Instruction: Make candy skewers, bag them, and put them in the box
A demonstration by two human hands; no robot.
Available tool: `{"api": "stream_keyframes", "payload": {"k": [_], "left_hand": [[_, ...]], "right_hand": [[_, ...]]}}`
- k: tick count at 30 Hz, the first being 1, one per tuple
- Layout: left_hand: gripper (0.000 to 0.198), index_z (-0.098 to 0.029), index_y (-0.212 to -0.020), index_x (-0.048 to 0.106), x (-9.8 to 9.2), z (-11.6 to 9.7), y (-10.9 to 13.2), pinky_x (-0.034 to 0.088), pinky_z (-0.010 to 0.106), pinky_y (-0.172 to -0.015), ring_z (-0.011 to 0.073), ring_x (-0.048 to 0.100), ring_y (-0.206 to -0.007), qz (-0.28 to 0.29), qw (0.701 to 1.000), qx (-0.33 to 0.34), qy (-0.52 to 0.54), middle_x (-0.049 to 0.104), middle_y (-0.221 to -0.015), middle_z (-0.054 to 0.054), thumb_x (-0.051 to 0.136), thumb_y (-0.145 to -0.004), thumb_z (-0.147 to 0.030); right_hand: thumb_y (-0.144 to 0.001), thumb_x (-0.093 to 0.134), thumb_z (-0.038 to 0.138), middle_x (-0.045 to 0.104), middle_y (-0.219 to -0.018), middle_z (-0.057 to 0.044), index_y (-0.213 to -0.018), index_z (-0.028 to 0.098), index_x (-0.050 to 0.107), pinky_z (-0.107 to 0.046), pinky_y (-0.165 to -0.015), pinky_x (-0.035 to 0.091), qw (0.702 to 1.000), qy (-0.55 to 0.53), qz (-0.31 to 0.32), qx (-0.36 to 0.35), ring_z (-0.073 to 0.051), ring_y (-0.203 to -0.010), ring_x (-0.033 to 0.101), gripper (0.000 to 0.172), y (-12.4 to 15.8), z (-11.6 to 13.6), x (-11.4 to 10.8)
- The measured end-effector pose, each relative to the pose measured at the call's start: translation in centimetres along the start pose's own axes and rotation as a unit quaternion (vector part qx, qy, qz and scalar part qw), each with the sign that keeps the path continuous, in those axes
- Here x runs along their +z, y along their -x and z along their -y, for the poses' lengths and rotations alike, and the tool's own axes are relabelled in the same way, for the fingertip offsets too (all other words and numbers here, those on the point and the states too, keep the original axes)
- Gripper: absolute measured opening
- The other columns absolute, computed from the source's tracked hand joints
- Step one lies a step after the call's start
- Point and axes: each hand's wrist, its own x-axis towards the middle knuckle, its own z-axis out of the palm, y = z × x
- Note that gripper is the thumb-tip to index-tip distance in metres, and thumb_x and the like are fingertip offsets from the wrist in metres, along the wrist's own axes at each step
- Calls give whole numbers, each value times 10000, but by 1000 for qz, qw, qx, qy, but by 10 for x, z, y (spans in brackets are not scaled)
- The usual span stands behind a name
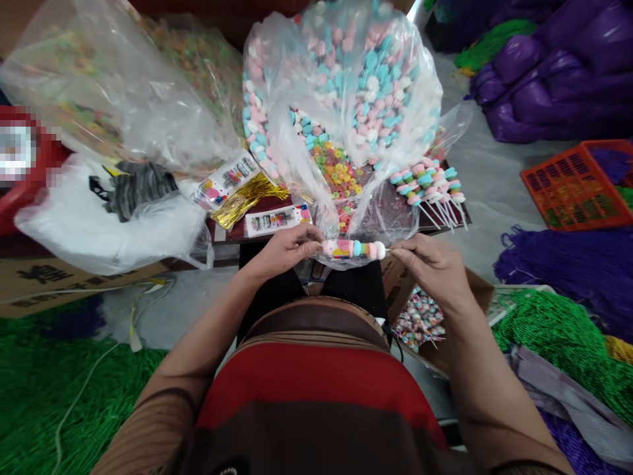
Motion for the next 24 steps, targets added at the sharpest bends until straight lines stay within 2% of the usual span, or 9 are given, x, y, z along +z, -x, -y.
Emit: {"api": "stream_keyframes", "payload": {"k": [3, 7, 10, 13, 16, 19, 22, 24], "left_hand": [[262, -192, -1045, 711, -1, -3, -2, 464, 239, -679, 130, 629, -747, 51, 998, -25, -25, 733, -886, 13, 675, -915, -416], [363, -204, -1122, 738, 1, -4, -6, 451, 254, -708, 147, 648, -774, 69, 984, 50, -158, 744, -886, 30, 688, -905, -490], [403, -212, -1174, 726, 2, -9, -10, 438, 297, -762, 181, 657, -835, 65, 945, 124, -295, 744, -889, 57, 623, -941, -525], [366, -222, -1178, 710, 1, -17, -17, 429, 334, -799, 202, 646, -884, 58, 895, 177, -405, 740, -936, 66, 562, -980, -492], [291, -231, -1175, 693, 0, -26, -27, 443, 368, -874, 203, 634, -912, 48, 858, 216, -464, 730, -946, 59, 549, -1002, -416], [238, -245, -1159, 688, 1, -39, -39, 429, 446, -1039, 210, 645, -1006, 37, 844, 234, -481, 728, -971, 47, 515, -1025, -340], [223, -251, -1137, 687, 4, -52, -39, 376, 531, -1150, 237, 629, -1190, 22, 861, 235, -450, 717, -1112, 55, 511, -1027, -331], [217, -273, -1143, 680, 7, -56, -28, 394, 556, -1148, 253, 631, -1218, -24, 884, 249, -394, 701, -1154, 52, 583, -990, -392]], "right_hand": [[-959, 591, 531, 715, -707, -35, -842, 265, 774, -335, -700, 485, 1000, 10, 9, -13, -198, -680, 643, 343, 1, -3, 3], [-964, 556, 585, 735, -749, -42, -827, 247, 767, -313, -683, 473, 1000, 3, 31, 3, -190, -707, 652, 421, 3, -5, 7], [-940, 563, 638, 675, -662, -17, -812, 216, 757, -275, -598, 425, 996, -28, 61, 61, -149, -611, 586, 481, 5, -3, 7], [-882, 615, 688, 593, -582, 9, -775, 191, 736, -247, -539, 366, 980, -111, 82, 143, -115, -553, 507, 523, 7, 2, 12], [-815, 689, 702, 571, -561, 22, -744, 176, 703, -231, -472, 272, 940, -243, 83, 226, -77, -478, 407, 530, 7, 10, 28], [-780, 754, 658, 504, -479, 59, -759, 178, 686, -230, -435, 214, 883, -376, 72, 271, -51, -403, 295, 485, 5, 17, 50], [-756, 811, 596, 369, -417, 113, -778, 186, 695, -225, -456, 306, 837, -476, 44, 266, -46, -388, 265, 427, 1, 23, 68], [-739, 836, 573, 344, -429, 119, -761, 189, 692, -218, -462, 327, 817, -518, 23, 252, -42, -396, 265, 411, -2, 26, 74]]}}
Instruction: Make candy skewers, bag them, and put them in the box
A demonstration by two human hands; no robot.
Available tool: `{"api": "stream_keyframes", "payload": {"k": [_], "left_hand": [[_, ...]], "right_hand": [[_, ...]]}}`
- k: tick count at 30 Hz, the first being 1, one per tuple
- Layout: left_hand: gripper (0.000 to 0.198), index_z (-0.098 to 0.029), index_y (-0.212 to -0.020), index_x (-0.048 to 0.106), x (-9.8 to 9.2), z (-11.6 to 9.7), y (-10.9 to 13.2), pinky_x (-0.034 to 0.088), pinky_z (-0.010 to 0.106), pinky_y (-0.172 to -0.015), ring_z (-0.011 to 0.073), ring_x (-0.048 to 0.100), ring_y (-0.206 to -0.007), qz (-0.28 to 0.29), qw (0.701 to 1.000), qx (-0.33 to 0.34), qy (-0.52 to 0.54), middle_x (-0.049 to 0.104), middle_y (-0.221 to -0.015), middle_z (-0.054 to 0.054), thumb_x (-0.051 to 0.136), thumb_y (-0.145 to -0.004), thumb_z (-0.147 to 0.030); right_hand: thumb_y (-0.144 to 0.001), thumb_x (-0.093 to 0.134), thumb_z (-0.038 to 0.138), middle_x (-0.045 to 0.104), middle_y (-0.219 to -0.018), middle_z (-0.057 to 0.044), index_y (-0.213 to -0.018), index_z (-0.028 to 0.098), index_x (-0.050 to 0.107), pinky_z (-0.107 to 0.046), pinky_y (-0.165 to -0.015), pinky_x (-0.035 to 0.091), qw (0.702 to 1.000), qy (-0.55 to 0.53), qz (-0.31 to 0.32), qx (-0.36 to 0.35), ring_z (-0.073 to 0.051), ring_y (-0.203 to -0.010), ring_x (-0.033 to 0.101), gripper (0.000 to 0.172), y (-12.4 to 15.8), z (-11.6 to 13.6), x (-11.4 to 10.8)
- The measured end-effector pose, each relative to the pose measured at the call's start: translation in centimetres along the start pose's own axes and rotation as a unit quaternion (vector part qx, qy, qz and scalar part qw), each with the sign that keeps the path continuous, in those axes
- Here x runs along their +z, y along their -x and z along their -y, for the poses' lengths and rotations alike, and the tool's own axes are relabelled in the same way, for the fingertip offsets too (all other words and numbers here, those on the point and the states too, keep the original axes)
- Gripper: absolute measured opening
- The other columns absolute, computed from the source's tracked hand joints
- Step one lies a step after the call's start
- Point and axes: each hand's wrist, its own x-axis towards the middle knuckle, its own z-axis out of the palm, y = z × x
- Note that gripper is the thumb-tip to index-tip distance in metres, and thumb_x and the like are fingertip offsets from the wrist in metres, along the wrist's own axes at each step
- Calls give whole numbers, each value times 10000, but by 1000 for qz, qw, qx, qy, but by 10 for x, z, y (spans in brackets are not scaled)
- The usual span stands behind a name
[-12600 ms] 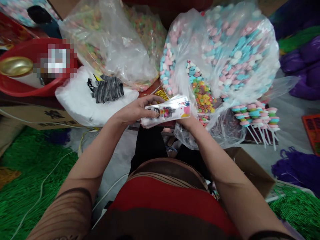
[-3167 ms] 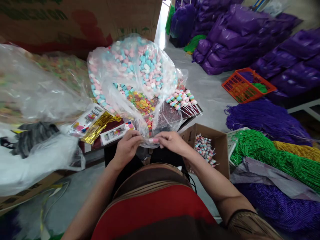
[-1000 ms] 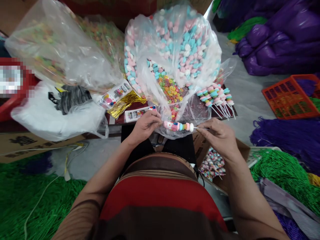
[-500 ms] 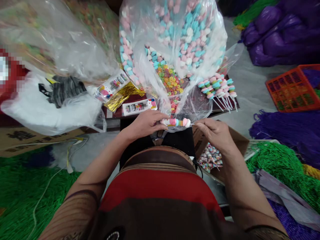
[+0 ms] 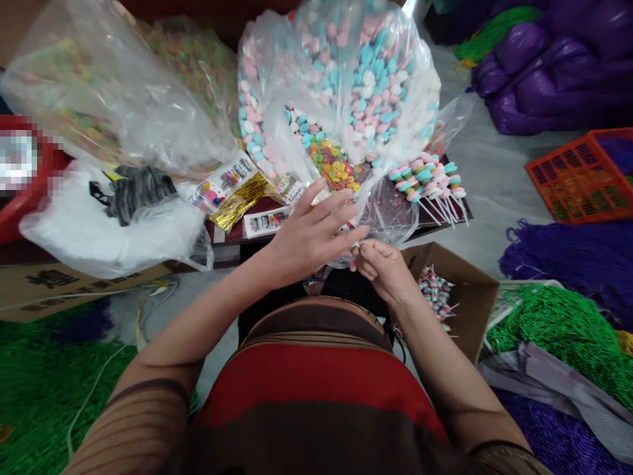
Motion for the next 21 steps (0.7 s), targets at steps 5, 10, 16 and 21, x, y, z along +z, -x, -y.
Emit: {"api": "stream_keyframes", "payload": {"k": [5, 10, 16, 21], "left_hand": [[314, -252, -1019, 630, 13, -6, 32, 548, 388, -930, 180, 666, -932, -293, 911, -183, 227, 669, -939, 19, 748, -858, -494], [707, -256, -1158, 614, 17, -7, 9, 555, 377, -880, 230, 709, -1022, -254, 662, -336, 620, 702, -1105, 65, 783, -671, -741], [275, -216, -912, 633, 3, -8, -30, 533, 244, -696, 99, 660, -638, -331, 550, -407, 650, 564, -621, -77, 805, -808, -404], [270, -214, -878, 601, 7, -6, -35, 491, 205, -578, 71, 599, -540, -322, 533, -442, 646, 539, -584, -87, 805, -801, -374]], "right_hand": [[-733, 847, 566, 306, -427, 131, -746, 205, 696, -254, -528, 433, 998, -40, 1, -46, -53, -407, 263, 392, -6, 3, 9], [-752, 828, 567, 323, -426, 127, -734, 199, 706, -266, -551, 443, 998, -29, 31, -39, -50, -403, 268, 388, -8, 1, 23], [-816, 771, 550, 539, -550, 74, -1012, 216, 765, -271, -609, 460, 998, 27, 26, -45, -86, -511, 453, 388, 4, -5, 27], [-869, 705, 564, 611, -590, 44, -1027, 208, 759, -258, -571, 433, 992, 125, 17, -33, -103, -539, 508, 393, 22, -11, 20]]}}
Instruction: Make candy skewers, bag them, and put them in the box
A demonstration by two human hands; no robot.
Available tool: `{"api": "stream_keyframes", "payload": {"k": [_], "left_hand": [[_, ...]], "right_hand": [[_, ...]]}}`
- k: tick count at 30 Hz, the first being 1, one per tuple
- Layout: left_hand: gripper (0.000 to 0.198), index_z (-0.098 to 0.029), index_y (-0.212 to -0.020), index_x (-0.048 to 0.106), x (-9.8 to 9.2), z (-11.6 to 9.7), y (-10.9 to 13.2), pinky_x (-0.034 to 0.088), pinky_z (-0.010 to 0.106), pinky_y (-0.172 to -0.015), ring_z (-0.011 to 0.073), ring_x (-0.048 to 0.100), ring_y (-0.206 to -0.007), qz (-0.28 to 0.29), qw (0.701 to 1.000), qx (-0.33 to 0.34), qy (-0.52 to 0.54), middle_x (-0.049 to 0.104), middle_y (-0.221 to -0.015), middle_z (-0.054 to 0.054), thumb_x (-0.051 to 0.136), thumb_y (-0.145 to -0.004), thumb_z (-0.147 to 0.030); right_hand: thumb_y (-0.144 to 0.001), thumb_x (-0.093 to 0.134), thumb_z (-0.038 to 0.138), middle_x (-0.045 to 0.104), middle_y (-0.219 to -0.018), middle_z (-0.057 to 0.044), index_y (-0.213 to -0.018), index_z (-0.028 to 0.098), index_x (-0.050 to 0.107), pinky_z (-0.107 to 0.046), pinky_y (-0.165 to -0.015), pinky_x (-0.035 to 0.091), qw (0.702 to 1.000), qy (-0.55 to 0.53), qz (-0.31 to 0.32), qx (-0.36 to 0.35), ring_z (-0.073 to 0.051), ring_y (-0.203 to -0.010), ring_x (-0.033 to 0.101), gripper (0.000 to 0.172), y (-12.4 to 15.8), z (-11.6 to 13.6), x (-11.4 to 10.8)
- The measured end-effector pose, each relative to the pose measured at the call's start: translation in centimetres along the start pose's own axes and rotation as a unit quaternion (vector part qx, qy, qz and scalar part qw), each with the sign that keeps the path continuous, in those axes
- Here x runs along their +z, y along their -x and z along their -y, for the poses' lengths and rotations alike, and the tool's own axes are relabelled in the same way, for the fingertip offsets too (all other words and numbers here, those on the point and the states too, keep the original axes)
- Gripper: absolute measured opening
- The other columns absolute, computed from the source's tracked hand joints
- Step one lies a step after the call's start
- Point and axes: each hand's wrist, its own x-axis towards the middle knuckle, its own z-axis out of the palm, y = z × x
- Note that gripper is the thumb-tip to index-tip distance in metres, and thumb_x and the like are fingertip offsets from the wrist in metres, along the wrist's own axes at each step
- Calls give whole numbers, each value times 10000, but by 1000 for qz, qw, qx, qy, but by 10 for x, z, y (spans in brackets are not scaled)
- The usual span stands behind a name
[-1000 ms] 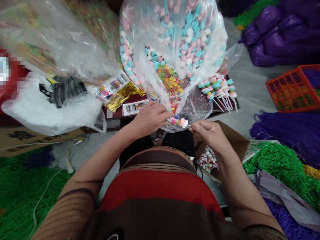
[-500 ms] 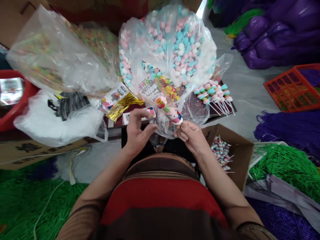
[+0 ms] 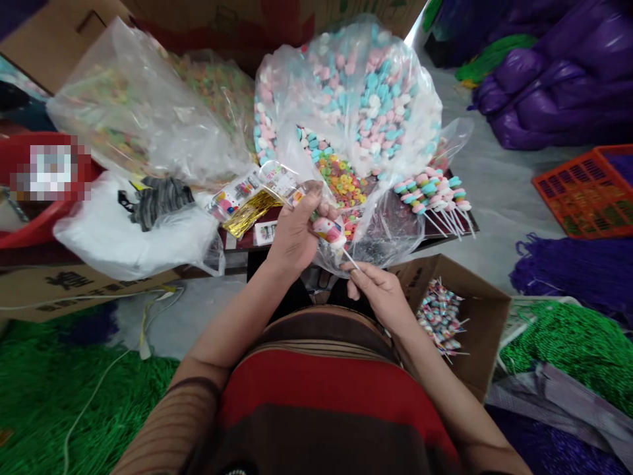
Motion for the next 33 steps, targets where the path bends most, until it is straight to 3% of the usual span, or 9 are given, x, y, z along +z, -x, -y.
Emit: {"api": "stream_keyframes", "payload": {"k": [7, 9, 13, 17, 21, 24, 30, 32, 33], "left_hand": [[455, -208, -963, 590, -5, 27, 26, 361, 157, -411, 58, 547, -458, 93, 990, -83, -72, 586, -597, -87, 859, -709, -473], [506, -208, -983, 576, -8, 30, 28, 383, 162, -406, 63, 550, -454, 104, 985, -102, -92, 583, -606, -89, 859, -695, -514], [531, -207, -1010, 569, -14, 30, 24, 416, 183, -409, 49, 503, -417, 131, 983, -80, -101, 589, -634, -79, 826, -725, -573], [532, -209, -1067, 581, -21, 32, 26, 427, 202, -408, 55, 499, -409, 184, 967, -87, -151, 612, -683, -59, 724, -804, -649], [517, -207, -928, 604, -34, 31, 28, 465, 231, -544, 92, 564, -569, 163, 956, -7, -245, 617, -712, -27, 638, -836, -714], [482, -205, -758, 562, -40, 30, 23, 429, 267, -612, 120, 533, -640, 155, 908, 94, -379, 594, -697, -5, 548, -928, -656], [486, -223, -669, 452, -48, 36, 14, 388, 337, -719, 170, 462, -679, 201, 764, 283, -544, 507, -674, 13, 405, -1010, -566], [481, -221, -682, 474, -51, 36, 15, 396, 349, -750, 177, 477, -700, 218, 749, 282, -559, 522, -686, 17, 400, -1012, -563], [482, -218, -693, 495, -52, 35, 16, 403, 349, -759, 175, 490, -708, 224, 759, 260, -553, 535, -689, 17, 406, -1010, -570]], "right_hand": [[-922, 598, 627, 569, -508, 49, -826, 205, 672, -249, -540, 431, 999, -29, 10, -13, -101, -475, 480, 439, -7, -5, 23], [-922, 599, 627, 579, -533, 43, -798, 207, 659, -251, -557, 448, 999, -27, 7, -27, -104, -500, 499, 442, -10, -4, 24], [-908, 657, 572, 610, -584, 49, -960, 214, 701, -255, -585, 469, 999, -28, -9, -35, -109, -534, 530, 365, -10, -1, 20], [-914, 638, 581, 625, -577, 40, -941, 214, 708, -266, -562, 465, 998, -30, -28, -45, -114, -504, 524, 375, -10, 1, 20], [-920, 640, 559, 609, -564, 50, -926, 221, 701, -258, -558, 455, 996, -30, -61, -65, -108, -499, 519, 344, -13, 0, 20], [-926, 642, 539, 595, -554, 57, -899, 220, 690, -251, -554, 440, 995, -26, -62, -69, -102, -498, 514, 324, -14, -2, 19], [-922, 626, 573, 522, -519, 75, -885, 213, 673, -244, -523, 398, 995, -4, -79, -62, -96, -475, 444, 365, -17, -4, 19], [-918, 623, 587, 502, -514, 79, -867, 214, 661, -244, -516, 385, 995, -2, -81, -60, -95, -471, 424, 378, -17, -5, 19], [-920, 621, 588, 500, -516, 79, -864, 216, 656, -244, -518, 383, 995, -2, -80, -60, -95, -473, 423, 377, -17, -5, 19]]}}
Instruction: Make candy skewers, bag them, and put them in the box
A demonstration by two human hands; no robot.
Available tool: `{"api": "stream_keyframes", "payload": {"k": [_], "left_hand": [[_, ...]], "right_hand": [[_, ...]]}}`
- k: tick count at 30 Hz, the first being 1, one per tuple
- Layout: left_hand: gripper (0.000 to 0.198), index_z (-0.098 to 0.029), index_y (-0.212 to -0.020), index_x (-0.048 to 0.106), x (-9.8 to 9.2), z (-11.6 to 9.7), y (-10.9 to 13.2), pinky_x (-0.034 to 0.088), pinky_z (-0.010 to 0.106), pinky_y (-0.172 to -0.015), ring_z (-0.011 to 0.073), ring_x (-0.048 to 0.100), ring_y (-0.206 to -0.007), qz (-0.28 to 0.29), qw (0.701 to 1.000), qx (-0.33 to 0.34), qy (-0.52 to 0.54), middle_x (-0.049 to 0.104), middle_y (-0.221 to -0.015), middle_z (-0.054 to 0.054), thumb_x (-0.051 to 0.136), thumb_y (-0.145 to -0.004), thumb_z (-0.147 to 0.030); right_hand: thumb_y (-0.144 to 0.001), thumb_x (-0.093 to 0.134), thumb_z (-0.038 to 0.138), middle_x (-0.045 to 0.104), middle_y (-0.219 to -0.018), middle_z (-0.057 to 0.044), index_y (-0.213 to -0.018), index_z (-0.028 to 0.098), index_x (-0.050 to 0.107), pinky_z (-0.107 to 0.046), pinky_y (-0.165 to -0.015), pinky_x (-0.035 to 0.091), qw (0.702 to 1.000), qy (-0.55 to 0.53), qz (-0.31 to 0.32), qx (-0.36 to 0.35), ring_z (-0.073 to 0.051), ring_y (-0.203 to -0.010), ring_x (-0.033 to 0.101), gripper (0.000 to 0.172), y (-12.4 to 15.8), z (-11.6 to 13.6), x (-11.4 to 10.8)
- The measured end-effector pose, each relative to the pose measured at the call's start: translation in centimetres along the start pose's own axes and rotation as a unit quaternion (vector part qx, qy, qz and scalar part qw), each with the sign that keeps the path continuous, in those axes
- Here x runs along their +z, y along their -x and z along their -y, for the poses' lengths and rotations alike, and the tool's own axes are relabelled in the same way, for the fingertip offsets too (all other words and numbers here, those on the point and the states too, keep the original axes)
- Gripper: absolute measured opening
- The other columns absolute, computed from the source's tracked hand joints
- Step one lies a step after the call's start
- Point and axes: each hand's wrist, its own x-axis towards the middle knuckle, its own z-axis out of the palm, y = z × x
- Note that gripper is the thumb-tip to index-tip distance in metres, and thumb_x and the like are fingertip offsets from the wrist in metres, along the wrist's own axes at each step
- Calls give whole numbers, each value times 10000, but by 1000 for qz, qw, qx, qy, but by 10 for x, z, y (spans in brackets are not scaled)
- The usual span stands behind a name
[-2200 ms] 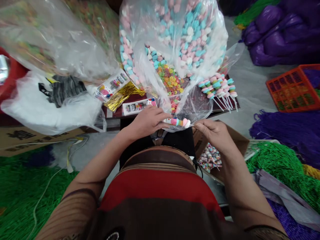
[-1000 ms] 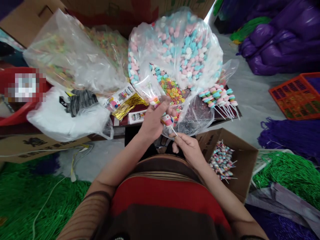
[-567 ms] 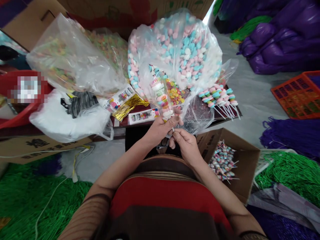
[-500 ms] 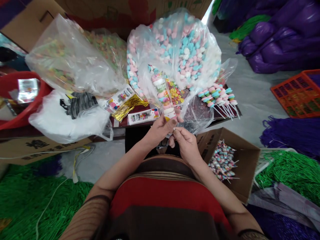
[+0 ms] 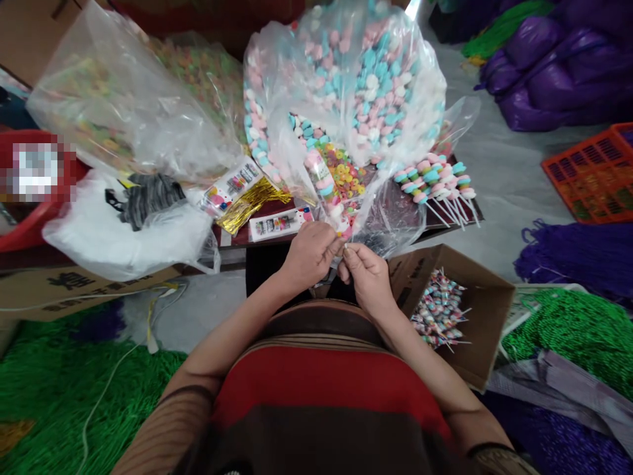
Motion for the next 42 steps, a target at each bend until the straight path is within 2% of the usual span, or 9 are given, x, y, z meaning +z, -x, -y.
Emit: {"api": "stream_keyframes", "payload": {"k": [3, 9, 17, 25, 28, 33, 35, 39, 42], "left_hand": [[463, -206, -850, 607, -5, -2, 1, 451, 341, -819, 180, 584, -826, 10, 983, -93, 157, 647, -831, 40, 495, -959, -641], [706, -228, -1153, 630, -6, -11, -16, 533, 352, -751, 249, 687, -948, -28, 850, -201, 486, 708, -908, 62, 693, -729, -789], [553, -192, -912, 640, 12, -30, -12, 374, 210, -380, 84, 468, -459, 10, 804, -289, 520, 430, -545, -72, 755, -740, -705], [553, -182, -1006, 687, 4, -22, -3, 535, 279, -586, 112, 530, -527, 22, 792, -285, 540, 364, -515, -93, 754, -765, -676], [501, -185, -916, 690, 2, -28, 0, 561, 336, -761, 108, 534, -525, 120, 762, -264, 579, 358, -470, -103, 791, -745, -645], [637, -215, -529, 467, 15, -36, 7, 578, 413, -777, 132, 502, -484, 365, 645, -209, 638, 354, -455, -61, 697, -733, -774], [638, -218, -565, 464, 16, -31, 8, 573, 413, -767, 140, 505, -497, 358, 709, -204, 572, 387, -480, -51, 596, -796, -798], [412, -187, -887, 617, 12, -14, 5, 522, 406, -798, 214, 613, -683, 198, 936, -224, 188, 595, -669, 26, 524, -948, -584], [359, -165, -1009, 622, 9, -9, 4, 495, 412, -808, 246, 633, -760, 126, 964, -226, 65, 628, -743, 59, 549, -946, -511]], "right_hand": [[-929, 613, 580, 500, -522, 78, -877, 220, 657, -246, -525, 375, 1000, 1, 13, -5, -97, -481, 426, 366, 1, -1, 0], [-930, 607, 588, 501, -526, 75, -886, 226, 666, -253, -531, 370, 999, 15, 35, -6, -101, -487, 430, 370, 4, -6, 1], [-920, 613, 612, 503, -523, 72, -841, 215, 655, -243, -500, 372, 999, 0, 48, 8, -90, -464, 416, 407, 7, -13, 8], [-866, 714, 555, 652, -595, 12, -800, 207, 738, -274, -577, 486, 983, 113, 141, 25, -128, -549, 564, 355, -10, 18, -31], [-829, 758, 553, 730, -777, -28, -1023, 261, 761, -320, -675, 550, 998, 48, 48, -18, -172, -710, 663, 350, -21, 36, -52], [-622, 838, 698, 730, -807, -59, -1014, 272, 714, -300, -460, 484, 987, -96, 115, 53, -187, -594, 635, 592, -24, 47, -38], [-651, 853, 643, 708, -741, -41, -941, 263, 695, -318, -494, 509, 987, -115, 100, 54, -197, -601, 640, 503, -24, 45, -23], [-733, 853, 523, 725, -821, -25, -943, 269, 657, -363, -753, 581, 997, -72, -28, -22, -216, -817, 695, 383, -30, 25, -3], [-768, 836, 487, 743, -910, -25, -952, 268, 649, -356, -836, 572, 994, -32, -92, -56, -193, -859, 687, 342, -33, 14, -4]]}}
